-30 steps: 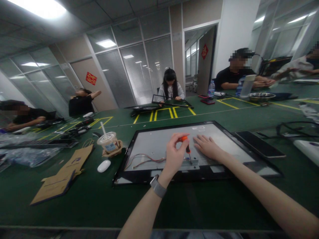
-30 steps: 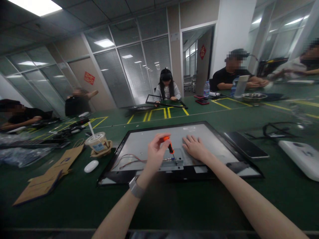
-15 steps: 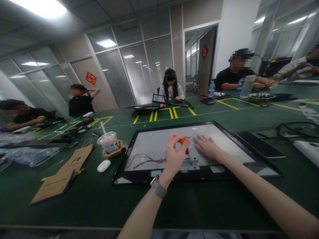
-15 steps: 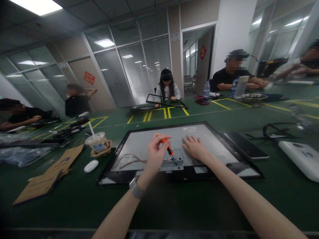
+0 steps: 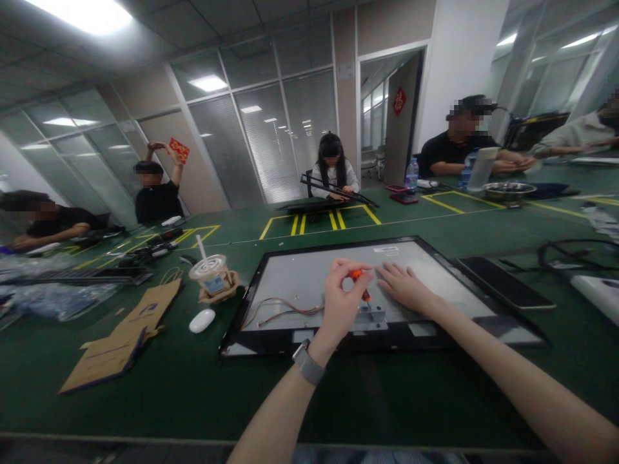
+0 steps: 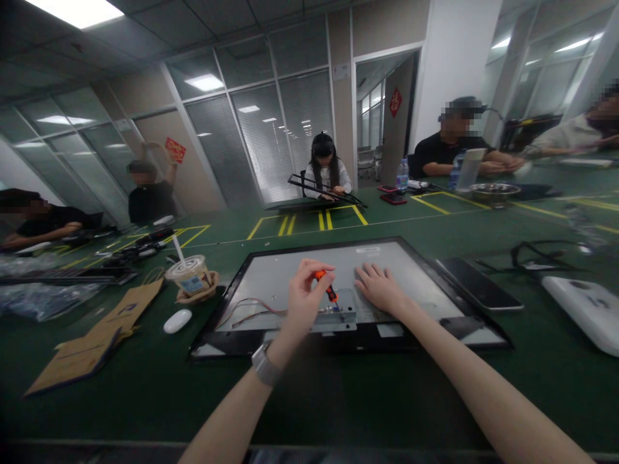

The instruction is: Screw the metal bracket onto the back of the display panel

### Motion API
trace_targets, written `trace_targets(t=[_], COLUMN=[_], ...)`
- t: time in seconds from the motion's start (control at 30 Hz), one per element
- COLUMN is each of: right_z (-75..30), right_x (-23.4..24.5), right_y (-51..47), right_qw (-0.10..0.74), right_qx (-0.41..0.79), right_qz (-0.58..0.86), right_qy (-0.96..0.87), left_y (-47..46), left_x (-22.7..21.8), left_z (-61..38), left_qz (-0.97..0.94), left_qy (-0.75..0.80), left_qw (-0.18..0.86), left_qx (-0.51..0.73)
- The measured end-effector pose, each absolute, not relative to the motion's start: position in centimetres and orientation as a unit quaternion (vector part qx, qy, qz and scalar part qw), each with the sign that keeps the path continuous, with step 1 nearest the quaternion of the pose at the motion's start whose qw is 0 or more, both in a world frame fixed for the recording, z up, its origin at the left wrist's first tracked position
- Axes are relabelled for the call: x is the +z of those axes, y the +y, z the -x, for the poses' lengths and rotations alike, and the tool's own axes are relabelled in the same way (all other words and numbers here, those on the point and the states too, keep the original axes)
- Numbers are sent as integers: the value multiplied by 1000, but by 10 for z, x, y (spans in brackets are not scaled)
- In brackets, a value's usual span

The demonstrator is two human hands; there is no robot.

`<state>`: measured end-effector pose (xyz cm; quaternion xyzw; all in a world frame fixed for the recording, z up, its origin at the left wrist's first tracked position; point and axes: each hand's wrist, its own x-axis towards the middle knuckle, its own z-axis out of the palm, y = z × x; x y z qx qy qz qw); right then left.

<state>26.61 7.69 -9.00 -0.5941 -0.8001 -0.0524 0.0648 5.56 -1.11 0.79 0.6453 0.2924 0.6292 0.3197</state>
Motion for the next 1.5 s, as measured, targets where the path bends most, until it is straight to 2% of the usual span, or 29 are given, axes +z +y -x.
trace_targets(t=[0.27,0.47,0.73,0.93,1.13,1.33,1.5], right_z=[-265,-265,-263,-263,-263,-263,-263], right_x=[-89,-88,-86,-86,-86,-87,-86], right_y=[76,75,75,74,74,75,74], right_qw=[58,49,53,49,59,63,60], right_qx=[-54,-71,-53,-61,-58,-51,-50], right_qz=[596,596,605,600,597,601,603], right_qy=[-799,-799,-793,-797,-798,-795,-794], left_y=[-12,-10,-12,-11,-13,-13,-15], left_x=[10,8,11,8,10,10,9], left_z=[-54,-54,-54,-55,-54,-55,-54], left_qz=[-651,-649,-644,-638,-657,-655,-659], left_qy=[262,293,273,312,303,351,346], left_qw=[379,323,369,309,305,215,234], left_qx=[603,624,612,632,620,633,626])
